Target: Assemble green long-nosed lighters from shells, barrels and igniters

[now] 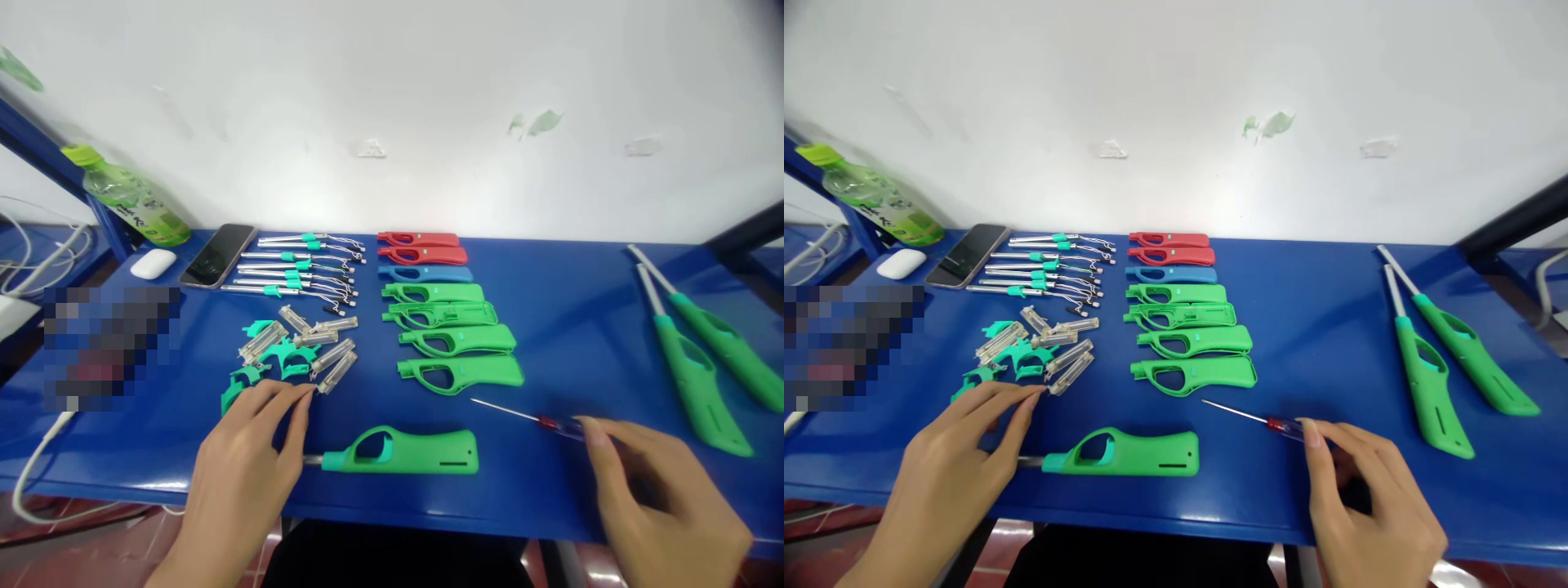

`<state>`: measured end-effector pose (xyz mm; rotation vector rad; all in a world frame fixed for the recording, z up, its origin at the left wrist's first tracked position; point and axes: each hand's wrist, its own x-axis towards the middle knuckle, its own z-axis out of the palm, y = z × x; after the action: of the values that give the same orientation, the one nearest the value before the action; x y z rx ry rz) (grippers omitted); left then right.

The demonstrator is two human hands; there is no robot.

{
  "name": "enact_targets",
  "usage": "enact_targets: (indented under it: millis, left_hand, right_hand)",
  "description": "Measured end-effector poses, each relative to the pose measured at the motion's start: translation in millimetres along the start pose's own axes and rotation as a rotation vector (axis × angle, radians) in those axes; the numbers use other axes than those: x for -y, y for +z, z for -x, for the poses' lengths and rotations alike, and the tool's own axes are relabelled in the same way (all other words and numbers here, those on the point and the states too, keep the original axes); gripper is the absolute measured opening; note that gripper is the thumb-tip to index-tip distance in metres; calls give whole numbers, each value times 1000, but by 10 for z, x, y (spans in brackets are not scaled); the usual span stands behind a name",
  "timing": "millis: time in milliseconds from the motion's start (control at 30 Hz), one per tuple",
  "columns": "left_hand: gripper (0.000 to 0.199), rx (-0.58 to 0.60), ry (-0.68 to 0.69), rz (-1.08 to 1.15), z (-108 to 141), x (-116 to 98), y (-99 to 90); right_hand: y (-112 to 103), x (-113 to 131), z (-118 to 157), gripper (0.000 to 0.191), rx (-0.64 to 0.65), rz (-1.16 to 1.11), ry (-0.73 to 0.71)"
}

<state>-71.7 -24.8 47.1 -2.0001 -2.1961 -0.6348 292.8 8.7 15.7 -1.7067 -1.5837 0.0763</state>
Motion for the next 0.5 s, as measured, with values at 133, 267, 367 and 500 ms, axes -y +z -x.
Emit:
enact_targets:
  millis: [133,267,367,500]
  left_hand:
    - [25,-10,-56,-18,-31,32,-2]
    - [27,13,-65,-17,-70,113,49]
    - [29,8,-50,-1,-90,148,96]
    - [32,8,-3,34,-105,181,128]
  right_hand:
    - [13,-12,-21,32,59,19,-22]
    - [30,-40,-38,42,146,57,-101]
    - [48,-58,-40,43,142,81,-133]
    - [53,-74,-34,43,136,74,-133]
